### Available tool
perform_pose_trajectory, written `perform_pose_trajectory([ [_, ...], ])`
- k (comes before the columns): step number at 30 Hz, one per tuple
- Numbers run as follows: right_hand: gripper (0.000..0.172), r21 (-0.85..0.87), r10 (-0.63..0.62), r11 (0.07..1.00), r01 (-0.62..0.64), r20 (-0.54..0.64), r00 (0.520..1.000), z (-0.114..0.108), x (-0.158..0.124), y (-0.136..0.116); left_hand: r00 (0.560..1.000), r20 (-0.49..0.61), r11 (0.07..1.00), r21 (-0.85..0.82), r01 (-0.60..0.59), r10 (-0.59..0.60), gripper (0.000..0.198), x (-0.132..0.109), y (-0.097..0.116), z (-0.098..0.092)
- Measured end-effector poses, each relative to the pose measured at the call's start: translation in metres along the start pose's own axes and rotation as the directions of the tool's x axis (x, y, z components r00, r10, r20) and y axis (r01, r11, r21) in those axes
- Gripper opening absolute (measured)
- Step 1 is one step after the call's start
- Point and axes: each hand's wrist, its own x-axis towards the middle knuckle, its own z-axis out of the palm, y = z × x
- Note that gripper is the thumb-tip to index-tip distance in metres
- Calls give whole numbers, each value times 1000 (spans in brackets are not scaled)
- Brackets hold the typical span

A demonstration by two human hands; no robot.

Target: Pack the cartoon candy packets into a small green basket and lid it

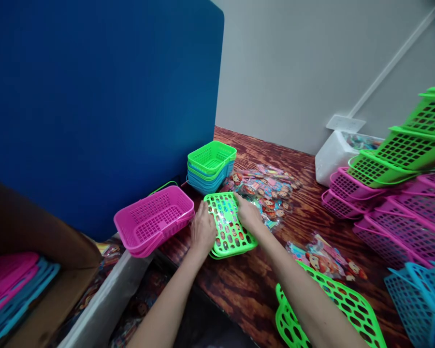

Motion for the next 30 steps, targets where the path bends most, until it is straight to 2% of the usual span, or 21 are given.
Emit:
perform_pose_trajectory([
  [2,55,1,-16,1000,16,19,1000,-5,1,0,1000,8,999,47,-12,12,50,-1,1,-3],
  [6,36,10,-12,1000,12,-19,1000,-10,10,-15,1000,6,984,179,-3,2,36,10,6,-15],
  [10,36,67,38,997,-35,-41,998,-1,20,-28,997,11,937,344,68,-77,27,31,12,-24],
  [13,34,99,23,995,-21,-18,1000,3,24,-24,996,2,919,386,77,-84,27,38,12,-24],
  [16,25,82,1,997,1,-25,1000,1,21,-17,998,-18,950,306,69,-66,35,37,6,-17],
  [18,23,62,-9,998,11,-42,999,2,14,-14,996,33,963,259,69,-80,39,34,-2,-10],
  [21,27,100,5,995,6,-105,994,7,0,-12,980,87,971,178,160,-177,36,23,-12,1],
  [23,27,261,45,965,-8,-136,990,10,-7,-9,964,55,964,80,255,-260,36,14,-13,6],
  [25,24,468,79,883,-21,-103,992,13,-7,-2,957,8,955,-58,291,-291,38,6,-9,8],
  [28,26,640,40,768,-27,-5,999,18,4,10,974,-40,961,-175,213,-223,45,2,-4,7],
  [30,28,667,19,745,-26,19,1000,21,11,14,987,-12,983,-94,157,-159,47,5,-4,2],
])
